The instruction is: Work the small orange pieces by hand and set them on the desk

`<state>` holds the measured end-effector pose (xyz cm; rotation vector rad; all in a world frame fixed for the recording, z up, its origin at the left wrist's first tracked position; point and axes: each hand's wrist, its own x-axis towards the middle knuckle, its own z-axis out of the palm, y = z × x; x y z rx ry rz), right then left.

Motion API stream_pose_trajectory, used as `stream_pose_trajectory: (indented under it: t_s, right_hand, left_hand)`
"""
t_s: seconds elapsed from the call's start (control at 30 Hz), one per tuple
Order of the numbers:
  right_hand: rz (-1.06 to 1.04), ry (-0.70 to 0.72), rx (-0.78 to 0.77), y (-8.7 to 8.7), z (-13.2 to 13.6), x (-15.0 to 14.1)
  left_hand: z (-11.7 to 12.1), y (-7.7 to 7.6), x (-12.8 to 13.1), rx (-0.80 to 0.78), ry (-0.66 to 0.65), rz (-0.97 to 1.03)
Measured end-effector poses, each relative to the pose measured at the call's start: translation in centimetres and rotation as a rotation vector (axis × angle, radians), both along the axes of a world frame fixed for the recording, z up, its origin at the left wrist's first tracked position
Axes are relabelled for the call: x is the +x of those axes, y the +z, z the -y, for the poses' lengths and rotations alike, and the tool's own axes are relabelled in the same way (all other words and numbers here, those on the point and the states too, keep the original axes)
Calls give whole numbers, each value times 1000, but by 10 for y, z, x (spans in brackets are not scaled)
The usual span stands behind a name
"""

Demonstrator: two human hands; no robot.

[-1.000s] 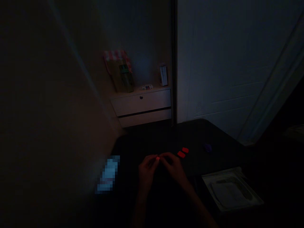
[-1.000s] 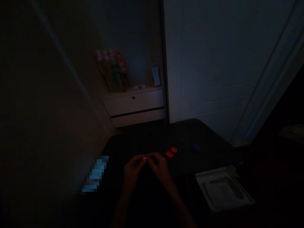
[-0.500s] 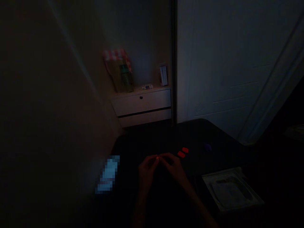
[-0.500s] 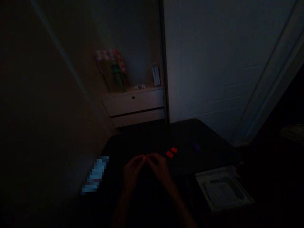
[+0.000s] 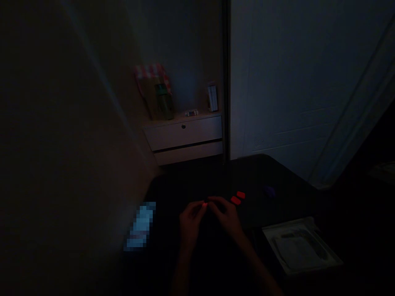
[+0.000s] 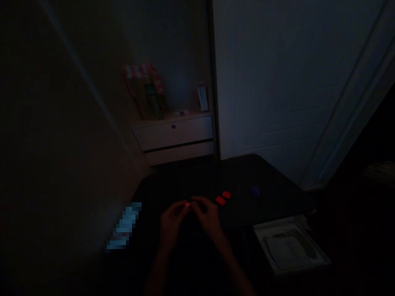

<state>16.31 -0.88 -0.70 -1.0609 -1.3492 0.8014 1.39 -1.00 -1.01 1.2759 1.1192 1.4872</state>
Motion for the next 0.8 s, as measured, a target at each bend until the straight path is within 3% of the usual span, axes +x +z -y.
stream_pose_trajectory:
  t_s: [0.17, 0.8]
  right_hand:
    - [15, 72, -7, 2, 1, 0]
    - [3, 107, -65, 4, 1, 1]
  left_hand:
    - [3, 6, 1, 13, -4, -3]
    - [4, 8, 1, 59, 13, 0]
